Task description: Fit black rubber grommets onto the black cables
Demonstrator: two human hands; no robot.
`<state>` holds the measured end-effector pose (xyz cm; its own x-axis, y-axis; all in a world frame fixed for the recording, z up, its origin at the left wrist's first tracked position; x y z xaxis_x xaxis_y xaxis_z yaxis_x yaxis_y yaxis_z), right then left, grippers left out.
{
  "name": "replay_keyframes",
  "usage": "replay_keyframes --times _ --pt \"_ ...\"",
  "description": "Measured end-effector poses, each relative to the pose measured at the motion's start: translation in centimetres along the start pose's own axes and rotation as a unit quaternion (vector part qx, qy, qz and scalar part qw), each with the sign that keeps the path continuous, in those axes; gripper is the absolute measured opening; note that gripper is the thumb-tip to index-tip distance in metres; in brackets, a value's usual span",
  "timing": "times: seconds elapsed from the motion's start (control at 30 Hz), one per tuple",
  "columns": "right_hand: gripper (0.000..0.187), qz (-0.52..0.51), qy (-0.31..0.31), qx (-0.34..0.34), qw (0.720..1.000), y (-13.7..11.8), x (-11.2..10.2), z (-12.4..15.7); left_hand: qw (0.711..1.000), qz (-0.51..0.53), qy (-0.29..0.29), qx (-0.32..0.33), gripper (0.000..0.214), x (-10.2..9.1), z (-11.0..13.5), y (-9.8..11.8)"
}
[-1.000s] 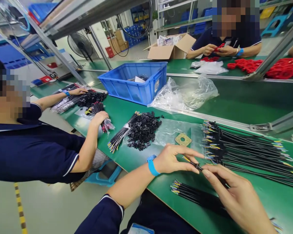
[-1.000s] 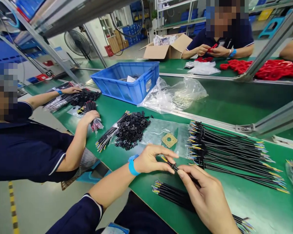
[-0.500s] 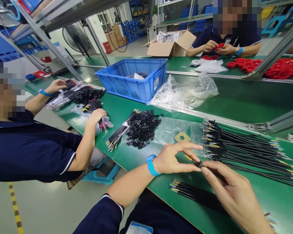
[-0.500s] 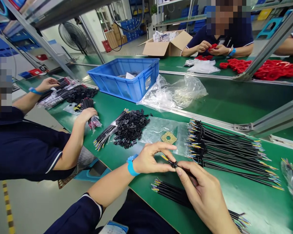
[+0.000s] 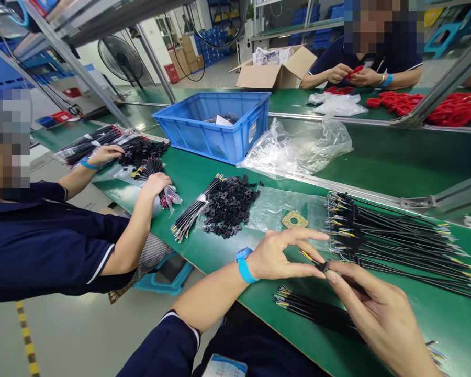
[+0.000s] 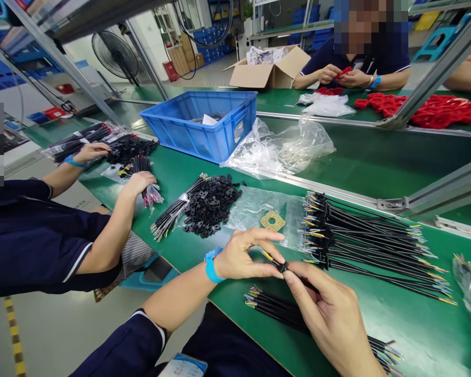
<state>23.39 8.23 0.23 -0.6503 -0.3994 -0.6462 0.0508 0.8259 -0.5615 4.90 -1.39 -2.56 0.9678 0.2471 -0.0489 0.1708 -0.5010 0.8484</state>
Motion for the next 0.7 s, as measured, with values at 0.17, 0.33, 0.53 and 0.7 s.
replay_keyframes --times 0.17,0.33,0.53,0.7 --pt "0.01 0.005 -0.004 -0.017 1.0 -0.1 -0.2 -0.5 0.999 -0.017 -0.014 -0.032 0.06 0.0 0.1 -0.1" --pt "0.023 0.18 0.013 -0.076 0.981 3.5 -3.7 -0.5 0.997 -0.075 0.029 -0.001 0.072 -0.2 -0.1 -0.3" --pt "0.037 0.295 0.054 0.031 0.953 9.2 -5.5 0.5 0.977 -0.146 0.154 -0.03 0.064 -0.9 -0.3 -0.4" --pt "0.035 0.283 0.068 0.098 0.952 11.1 -2.5 -0.3 0.967 -0.18 0.173 -0.047 0.052 -1.3 -0.5 -0.3"
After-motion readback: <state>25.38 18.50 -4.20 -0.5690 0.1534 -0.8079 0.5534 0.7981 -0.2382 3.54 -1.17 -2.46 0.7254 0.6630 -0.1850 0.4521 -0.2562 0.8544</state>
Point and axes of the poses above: each hand's wrist, its own z-axis away from the middle knuckle, its own x-axis out of the palm, y = z × x, the point moved 1 cm from there along -z, towards the middle knuckle, and after that the axes turned 5 degrees about z, right-handed, at the moved point
